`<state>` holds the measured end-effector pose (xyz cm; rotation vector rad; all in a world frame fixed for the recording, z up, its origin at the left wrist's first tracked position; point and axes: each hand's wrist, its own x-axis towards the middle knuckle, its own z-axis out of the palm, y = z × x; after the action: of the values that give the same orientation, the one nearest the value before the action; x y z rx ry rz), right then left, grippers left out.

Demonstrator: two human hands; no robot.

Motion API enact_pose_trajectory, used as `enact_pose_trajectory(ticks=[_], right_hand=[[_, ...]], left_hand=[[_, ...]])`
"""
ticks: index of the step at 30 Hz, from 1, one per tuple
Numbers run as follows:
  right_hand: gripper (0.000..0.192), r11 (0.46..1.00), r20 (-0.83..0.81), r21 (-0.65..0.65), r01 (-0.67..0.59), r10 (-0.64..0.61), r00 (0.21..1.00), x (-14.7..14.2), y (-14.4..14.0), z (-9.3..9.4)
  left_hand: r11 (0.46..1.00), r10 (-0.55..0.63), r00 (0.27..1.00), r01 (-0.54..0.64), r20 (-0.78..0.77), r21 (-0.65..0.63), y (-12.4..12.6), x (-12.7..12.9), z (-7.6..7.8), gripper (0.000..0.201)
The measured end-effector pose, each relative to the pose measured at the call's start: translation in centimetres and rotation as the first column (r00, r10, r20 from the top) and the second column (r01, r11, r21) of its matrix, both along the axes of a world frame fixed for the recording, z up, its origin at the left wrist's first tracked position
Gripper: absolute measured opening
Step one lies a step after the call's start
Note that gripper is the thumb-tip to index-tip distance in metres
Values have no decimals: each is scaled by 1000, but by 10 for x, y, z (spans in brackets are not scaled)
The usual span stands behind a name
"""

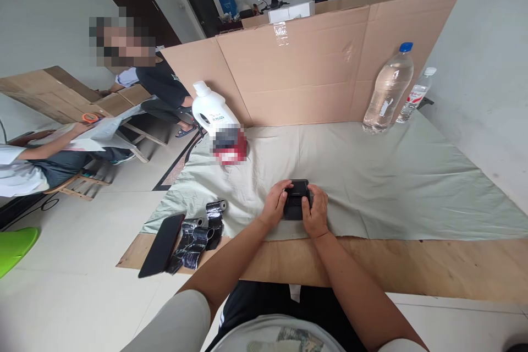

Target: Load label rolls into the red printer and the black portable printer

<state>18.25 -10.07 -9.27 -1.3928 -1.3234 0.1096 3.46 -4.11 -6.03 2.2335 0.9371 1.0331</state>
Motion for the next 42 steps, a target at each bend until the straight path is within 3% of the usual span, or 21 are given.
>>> enact_pose_trajectory(ticks=[7, 16, 22, 27, 29, 31, 34, 37, 39, 42], right_hand=[[31, 999, 123, -35, 14, -9, 992, 1, 1, 0], [30, 986, 333, -99, 137, -97, 938, -4, -3, 5], [40, 966, 403, -210, 153, -57, 914, -16, -7, 11], [81, 859, 426, -453, 239, -27, 904, -44, -2, 30], [88, 808, 427, -545, 223, 38, 904, -49, -1, 38], [90, 791, 424, -582, 187, 99, 900, -44, 2, 42], [89, 814, 417, -562, 147, 126, 900, -14, 15, 42], [85, 809, 398, -551, 206, 38, 917, 42, 44, 40], [84, 770, 394, -563, 299, -68, 917, 90, 72, 40], [84, 669, 428, -566, 482, -261, 865, 163, 113, 43]], left_hand=[[995, -19, 994, 9, 104, 103, -12, 2, -18, 37], [993, 56, 992, -66, 110, 97, -12, 5, -20, 33], [997, 24, 962, -4, 271, -74, -16, 0, -25, 39], [928, 299, 859, -160, 416, -337, -16, -7, -37, 51], [907, 345, 856, -200, 384, -370, -16, -10, -40, 50], [903, 341, 882, -211, 326, -374, -16, -12, -42, 46], [911, 314, 926, -230, 210, -343, -14, -13, -44, 39], [947, 229, 973, -218, 20, -238, -12, -10, -44, 32], [973, 142, 977, -167, -158, -156, -12, -7, -43, 32], [996, 11, 913, -47, -407, -77, -15, 0, -38, 40]])
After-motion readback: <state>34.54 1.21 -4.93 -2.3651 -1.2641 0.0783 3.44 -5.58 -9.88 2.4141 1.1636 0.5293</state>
